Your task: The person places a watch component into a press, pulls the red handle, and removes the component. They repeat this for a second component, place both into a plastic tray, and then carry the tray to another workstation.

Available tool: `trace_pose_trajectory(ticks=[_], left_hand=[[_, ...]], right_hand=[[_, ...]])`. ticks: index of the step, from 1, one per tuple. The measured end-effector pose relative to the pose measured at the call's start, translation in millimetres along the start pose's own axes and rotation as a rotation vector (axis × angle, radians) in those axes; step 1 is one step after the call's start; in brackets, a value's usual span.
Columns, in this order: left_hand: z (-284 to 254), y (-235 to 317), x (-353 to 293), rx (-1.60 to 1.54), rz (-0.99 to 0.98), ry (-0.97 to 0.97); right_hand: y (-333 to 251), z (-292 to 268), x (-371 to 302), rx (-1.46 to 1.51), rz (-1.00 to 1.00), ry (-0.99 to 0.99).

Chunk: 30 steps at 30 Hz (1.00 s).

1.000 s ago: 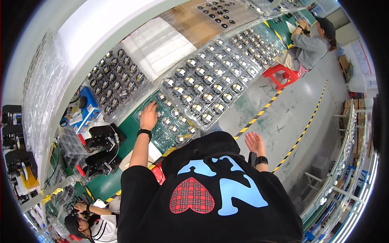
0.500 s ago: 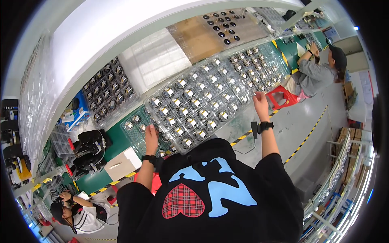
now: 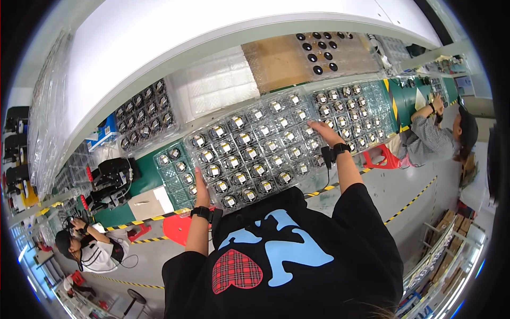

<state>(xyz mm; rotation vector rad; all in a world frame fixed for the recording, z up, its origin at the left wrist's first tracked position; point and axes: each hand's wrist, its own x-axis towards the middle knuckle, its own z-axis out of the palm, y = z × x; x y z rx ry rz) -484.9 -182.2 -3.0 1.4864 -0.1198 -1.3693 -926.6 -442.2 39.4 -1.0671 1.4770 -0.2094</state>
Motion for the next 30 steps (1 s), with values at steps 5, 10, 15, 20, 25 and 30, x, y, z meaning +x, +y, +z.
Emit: trace_pose_trajectory(ticks=[5,10,15,20,25,30], left_hand=[[2.0,4.5,-3.9,-0.063,-0.076,0.062],[10.9,22.0,-11.3,-0.104,-0.176,-0.075],[17.9,32.8,-7.9,-0.176,-0.174,-0.04],[41.1,63.0,-39.5,-0.143,-0.224,-0.053],[32.5,53.8,-32.3,-0.004,-0.198,0.012],[32.3,63.9,-42.3,0.028,-0.081,0.035]], right_hand=[[-14.6,-0.6,-3.0,0.042,0.042,-0.141],[-55.3,11.9,-39.1,0.127,0.148,-0.055],[-21.0,3.4,-18.5,0.123,0.123,-0.131],[1.4,12.3,-33.2,0.235,0.236,-0.003],[51.6,5.0,-29.7,0.393,0.144,0.012],[69.9,14.1,-44.8,0.452,0.089,0.066]])
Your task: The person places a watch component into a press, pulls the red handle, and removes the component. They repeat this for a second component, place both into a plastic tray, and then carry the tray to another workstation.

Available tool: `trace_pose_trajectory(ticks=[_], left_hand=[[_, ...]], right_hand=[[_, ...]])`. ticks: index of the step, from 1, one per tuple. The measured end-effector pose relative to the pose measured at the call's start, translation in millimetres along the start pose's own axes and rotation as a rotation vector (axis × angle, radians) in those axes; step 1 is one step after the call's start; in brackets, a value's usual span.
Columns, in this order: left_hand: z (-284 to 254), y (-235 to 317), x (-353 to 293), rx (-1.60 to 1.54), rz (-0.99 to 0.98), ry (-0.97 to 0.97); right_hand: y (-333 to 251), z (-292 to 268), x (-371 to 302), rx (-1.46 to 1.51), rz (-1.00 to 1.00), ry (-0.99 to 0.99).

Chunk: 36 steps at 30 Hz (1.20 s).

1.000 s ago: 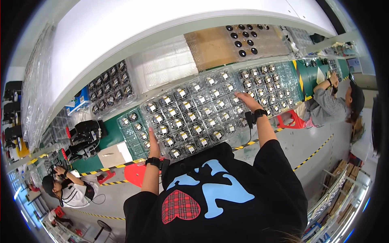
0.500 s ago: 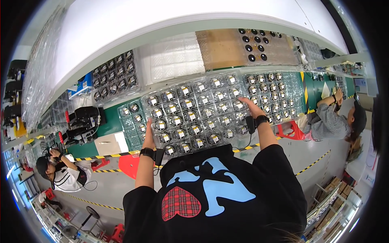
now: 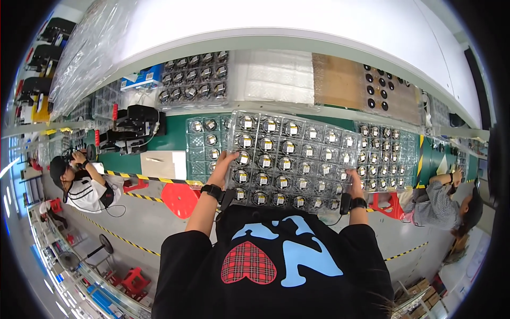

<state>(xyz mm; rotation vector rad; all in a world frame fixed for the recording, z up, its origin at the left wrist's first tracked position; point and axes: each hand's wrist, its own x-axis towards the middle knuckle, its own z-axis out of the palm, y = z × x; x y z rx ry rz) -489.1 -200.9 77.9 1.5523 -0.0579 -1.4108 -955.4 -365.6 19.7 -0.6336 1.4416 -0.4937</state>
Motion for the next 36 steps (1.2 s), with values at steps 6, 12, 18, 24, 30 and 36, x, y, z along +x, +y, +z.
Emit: trace_pose_trajectory(ticks=[6,12,18,24,30,36], left_hand=[[-24.6,14.7,-26.6,-0.109,-0.003,0.001],[-89.0,10.9,-39.4,-0.2,0.03,0.104],[-151.3,22.8,-47.7,-0.234,0.037,0.043],[-204.7,31.4,-5.4,-0.319,-0.135,-0.083],[-199.1,57.5,11.0,-0.284,-0.193,-0.151],[-185.1,62.6,16.5,-0.246,-0.132,-0.146]], right_hand=[[1.0,30.8,-23.1,0.142,-0.003,-0.061],[-21.8,110.5,-48.2,0.137,-0.021,-0.144],[-25.7,189.7,-63.2,0.042,-0.082,-0.153],[-20.4,243.2,-64.9,0.094,-0.02,-0.142],[-24.3,256.9,-70.6,0.137,0.054,-0.101],[-13.3,244.4,-61.1,-0.036,-0.057,-0.043]])
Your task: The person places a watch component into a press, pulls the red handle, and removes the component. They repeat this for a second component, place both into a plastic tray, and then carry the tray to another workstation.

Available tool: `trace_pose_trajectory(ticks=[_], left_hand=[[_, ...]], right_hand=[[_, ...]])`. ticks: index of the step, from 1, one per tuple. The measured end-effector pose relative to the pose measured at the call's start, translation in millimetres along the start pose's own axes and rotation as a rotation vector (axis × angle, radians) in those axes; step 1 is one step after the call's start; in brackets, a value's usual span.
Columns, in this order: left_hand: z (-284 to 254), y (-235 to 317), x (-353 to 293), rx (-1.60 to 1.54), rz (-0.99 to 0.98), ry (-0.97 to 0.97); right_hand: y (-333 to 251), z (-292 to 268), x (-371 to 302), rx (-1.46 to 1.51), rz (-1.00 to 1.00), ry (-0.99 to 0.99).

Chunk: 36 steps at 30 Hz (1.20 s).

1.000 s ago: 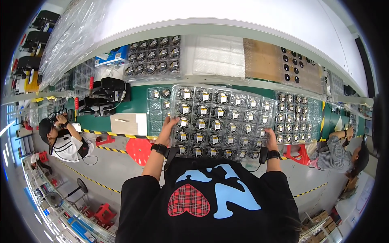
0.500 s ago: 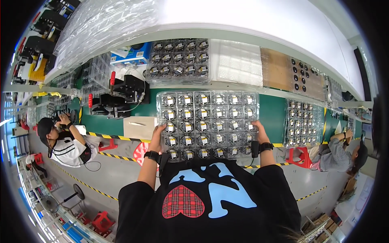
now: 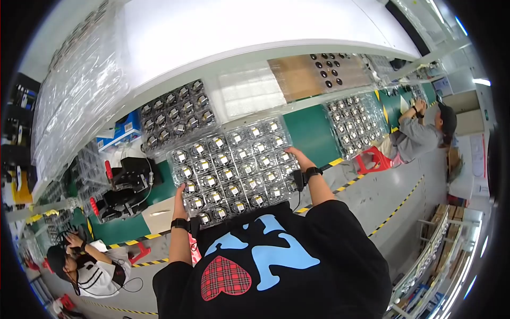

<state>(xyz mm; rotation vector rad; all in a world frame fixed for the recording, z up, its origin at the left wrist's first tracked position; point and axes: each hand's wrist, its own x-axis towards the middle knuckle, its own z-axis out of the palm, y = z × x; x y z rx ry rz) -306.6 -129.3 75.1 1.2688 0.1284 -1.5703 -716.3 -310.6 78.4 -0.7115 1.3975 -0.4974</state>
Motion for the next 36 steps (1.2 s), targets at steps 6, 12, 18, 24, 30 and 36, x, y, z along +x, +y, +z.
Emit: trace_pose_trajectory(ticks=[6,12,18,24,30,36], left_hand=[[10.1,1.5,5.2,0.019,0.01,-0.003],[16.0,-11.7,9.9,0.013,0.032,-0.009],[31.1,-17.2,11.3,-0.012,0.014,-0.02],[34.3,-19.5,9.3,0.001,0.019,0.014],[2.6,-38.8,44.1,0.028,-0.025,0.067],[7.3,-43.7,61.2,0.075,0.056,0.016]], right_hand=[[6.2,-17.3,12.6,-0.2,-0.1,0.069],[0.6,-40.4,16.3,-0.327,-0.045,-0.011],[4.7,-52.9,20.5,-0.304,0.022,0.078],[-8.0,-38.8,2.5,-0.317,-0.016,0.133],[23.9,-61.3,10.3,-0.222,-0.032,0.087],[55.4,-97.1,52.3,-0.34,-0.082,0.197]])
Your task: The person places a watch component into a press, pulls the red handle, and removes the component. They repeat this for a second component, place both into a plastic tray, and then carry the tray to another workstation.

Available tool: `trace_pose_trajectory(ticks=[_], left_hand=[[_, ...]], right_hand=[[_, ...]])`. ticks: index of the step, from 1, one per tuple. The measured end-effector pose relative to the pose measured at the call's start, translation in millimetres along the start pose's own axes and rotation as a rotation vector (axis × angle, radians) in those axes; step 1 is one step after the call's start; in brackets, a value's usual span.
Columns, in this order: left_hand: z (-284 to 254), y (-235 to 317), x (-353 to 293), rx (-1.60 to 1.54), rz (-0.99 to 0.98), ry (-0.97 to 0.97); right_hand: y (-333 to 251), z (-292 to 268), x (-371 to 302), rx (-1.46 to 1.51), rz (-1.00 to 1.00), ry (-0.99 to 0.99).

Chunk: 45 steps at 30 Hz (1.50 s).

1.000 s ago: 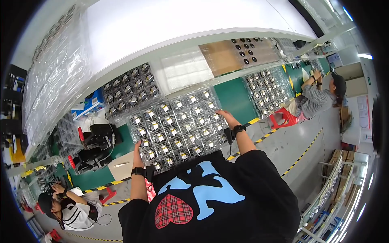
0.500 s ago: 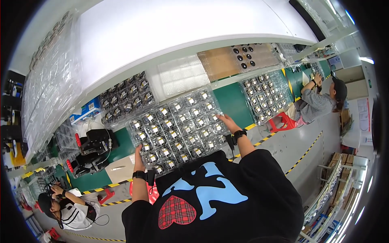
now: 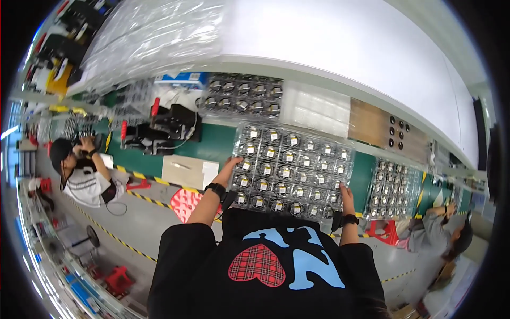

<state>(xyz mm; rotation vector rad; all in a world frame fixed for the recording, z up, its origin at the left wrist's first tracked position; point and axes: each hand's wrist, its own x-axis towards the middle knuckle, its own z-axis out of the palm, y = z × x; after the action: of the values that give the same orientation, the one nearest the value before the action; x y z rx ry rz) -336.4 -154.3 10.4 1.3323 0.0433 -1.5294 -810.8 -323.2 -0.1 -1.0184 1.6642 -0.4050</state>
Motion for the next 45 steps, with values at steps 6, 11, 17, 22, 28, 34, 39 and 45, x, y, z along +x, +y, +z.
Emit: trace_pose_trajectory(ticks=[6,11,17,22,28,34,39,45], left_hand=[[-1.4,7.5,-14.3,0.073,0.061,-0.006],[-22.2,9.2,-6.8,0.262,0.139,-0.009],[-35.4,12.5,9.5,0.275,0.074,-0.052],[-23.1,24.0,-5.7,0.407,0.039,-0.035],[-21.9,27.0,-7.0,0.295,-0.006,-0.208],[-52.5,24.0,0.1,0.352,-0.002,-0.105],[20.5,48.8,-16.4,0.656,-0.023,-0.19],[-21.5,16.7,-28.5,0.77,0.252,0.105]], right_hand=[[-28.3,8.2,-12.4,-0.034,0.016,-0.013],[-39.0,12.1,-25.3,0.03,-0.022,-0.086],[-20.5,-1.8,-51.8,0.429,0.022,-0.148],[19.3,-26.7,-99.4,0.617,0.324,-0.101],[74.5,-30.9,-138.7,1.019,0.247,0.045],[160.3,-36.8,-102.6,1.12,0.321,0.343],[278.1,-95.9,-109.4,1.431,-0.151,-0.473],[192.7,-102.5,-58.2,1.254,0.475,0.291]])
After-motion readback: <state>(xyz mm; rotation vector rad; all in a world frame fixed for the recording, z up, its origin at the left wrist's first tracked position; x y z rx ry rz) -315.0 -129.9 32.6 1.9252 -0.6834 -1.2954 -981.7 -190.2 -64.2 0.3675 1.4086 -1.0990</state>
